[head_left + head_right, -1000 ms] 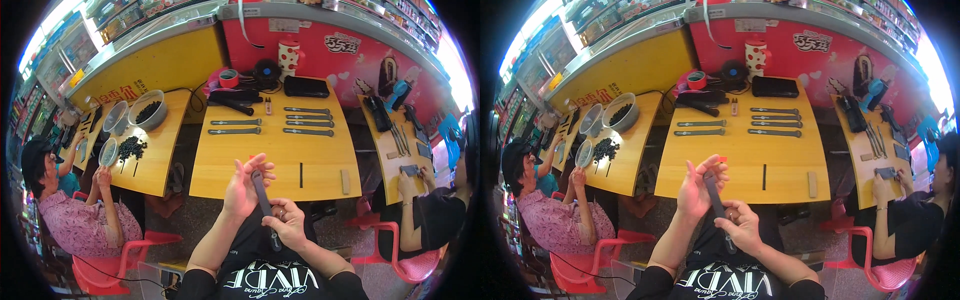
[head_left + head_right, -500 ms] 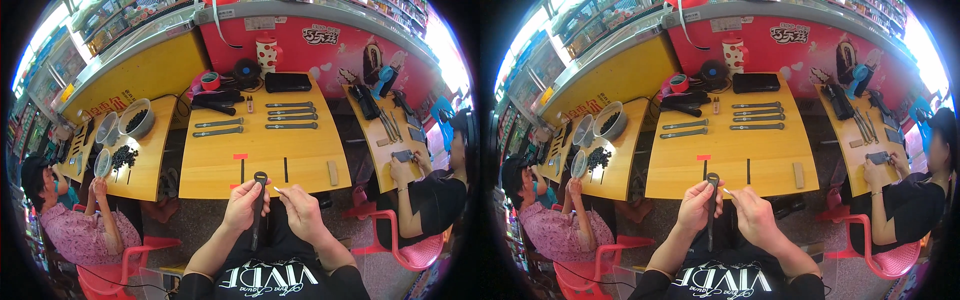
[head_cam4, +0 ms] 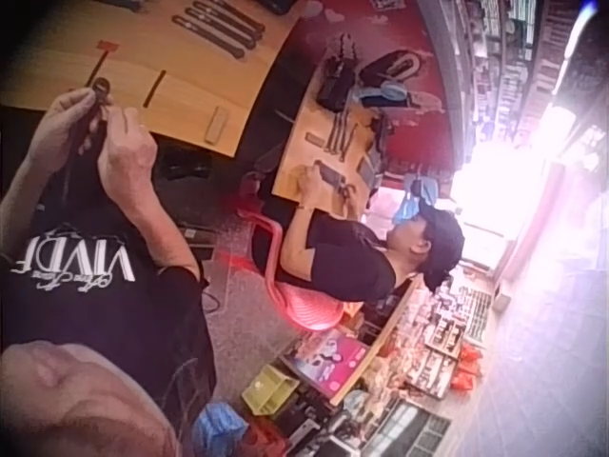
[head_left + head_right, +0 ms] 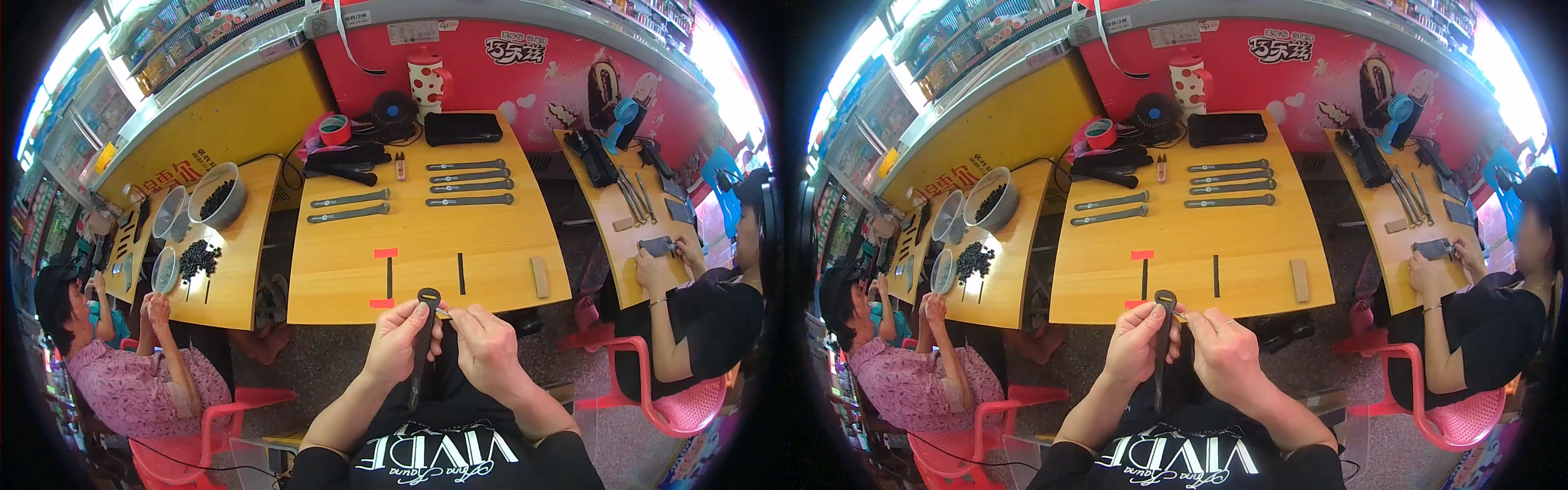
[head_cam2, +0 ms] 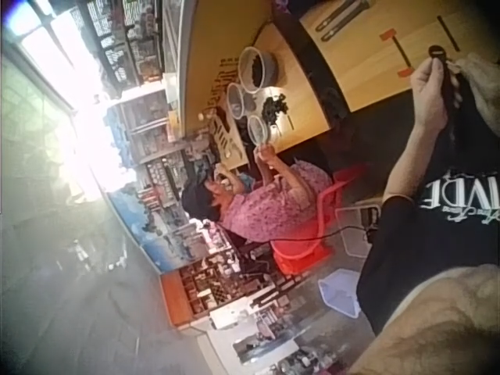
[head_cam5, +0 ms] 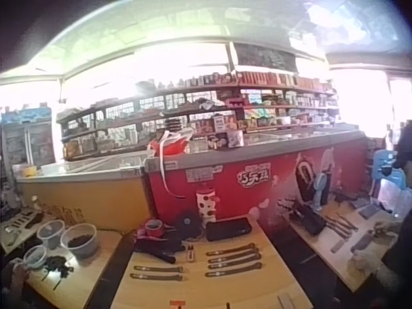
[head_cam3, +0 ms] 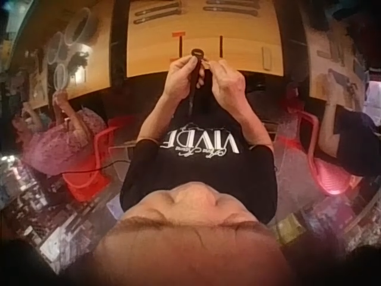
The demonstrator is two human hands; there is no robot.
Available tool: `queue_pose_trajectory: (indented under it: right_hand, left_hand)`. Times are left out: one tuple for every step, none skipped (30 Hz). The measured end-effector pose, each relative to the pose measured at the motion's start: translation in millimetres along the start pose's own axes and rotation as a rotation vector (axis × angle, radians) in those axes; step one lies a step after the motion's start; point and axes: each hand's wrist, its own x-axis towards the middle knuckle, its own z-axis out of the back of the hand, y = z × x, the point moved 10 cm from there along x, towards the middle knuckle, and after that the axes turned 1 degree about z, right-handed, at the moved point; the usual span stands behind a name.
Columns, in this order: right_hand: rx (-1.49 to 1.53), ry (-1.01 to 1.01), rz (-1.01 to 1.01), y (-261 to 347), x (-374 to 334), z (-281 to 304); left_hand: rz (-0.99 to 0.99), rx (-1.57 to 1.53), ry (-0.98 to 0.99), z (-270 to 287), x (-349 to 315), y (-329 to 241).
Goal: Attaching small circular plastic or metal components onto black adjustable straps.
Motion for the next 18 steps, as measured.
queue_pose_trajectory:
  right_hand:
    - [-0.019, 0.008, 0.000, 0.1, -0.4, -0.4]
    - [-0.020, 0.008, 0.000, -0.2, -1.0, -0.6]
    - [-0.046, 0.005, 0.012, 0.4, -1.6, -0.7]
    - [-0.071, 0.003, 0.024, 1.2, -1.9, -0.9]
    - [-0.071, 0.003, 0.025, 1.4, -1.9, -0.8]
    - [-0.095, 0.004, 0.034, 2.6, -1.8, -0.5]
    - [-0.119, 0.003, 0.043, 3.8, -1.7, -0.2]
    - [-0.120, 0.003, 0.043, 3.8, -1.7, -0.5]
    - [-0.120, -0.012, 0.049, 4.0, -1.9, 0.2]
    - [-0.120, -0.026, 0.054, 4.5, -2.1, 1.0]
    - [-0.120, -0.026, 0.055, 4.7, -2.3, 0.9]
    - [-0.123, -0.029, 0.053, 4.6, -2.5, 1.1]
    - [-0.126, -0.033, 0.052, 4.5, -2.6, 1.5]
    - [-0.127, -0.034, 0.052, 4.4, -2.8, 1.5]
    - [-0.135, -0.037, 0.055, 4.5, -2.9, 1.7]
    - [-0.143, -0.039, 0.058, 4.4, -3.0, 1.2]
    - [-0.142, -0.039, 0.058, 4.3, -3.1, 1.1]
    - [-0.150, -0.028, 0.060, 4.3, -3.1, 0.2]
  left_hand:
    - [0.002, -0.001, 0.004, -0.8, 0.4, 0.6]
    - [0.004, -0.002, 0.008, -1.5, 0.7, 1.2]
    - [0.004, -0.003, 0.008, -1.9, 0.5, 1.5]
    - [0.006, -0.007, 0.007, -2.0, -0.2, 2.0]
    - [0.009, -0.011, 0.006, -1.8, -0.7, 2.4]
    - [0.008, -0.011, 0.006, -1.4, -1.0, 2.6]
    - [0.008, -0.010, 0.008, -1.5, -1.1, 2.8]
    - [0.009, -0.008, 0.011, -1.6, -1.1, 2.9]
    - [0.009, -0.008, 0.011, -1.4, -0.9, 3.0]
    - [0.005, -0.010, 0.018, -1.7, -0.8, 3.1]
    - [0.002, -0.012, 0.024, -2.2, -0.7, 3.0]
    - [0.001, -0.013, 0.024, -2.6, -0.7, 3.0]
    - [0.008, -0.015, 0.021, -2.9, -0.8, 3.3]
    - [0.014, -0.018, 0.018, -3.0, -0.7, 3.8]
    - [0.014, -0.017, 0.019, -3.1, -0.6, 3.8]
    - [0.020, -0.024, 0.017, -2.5, -0.7, 4.7]
    - [0.026, -0.030, 0.016, -1.8, -0.7, 5.8]
    - [0.026, -0.030, 0.015, -1.0, -0.6, 6.4]
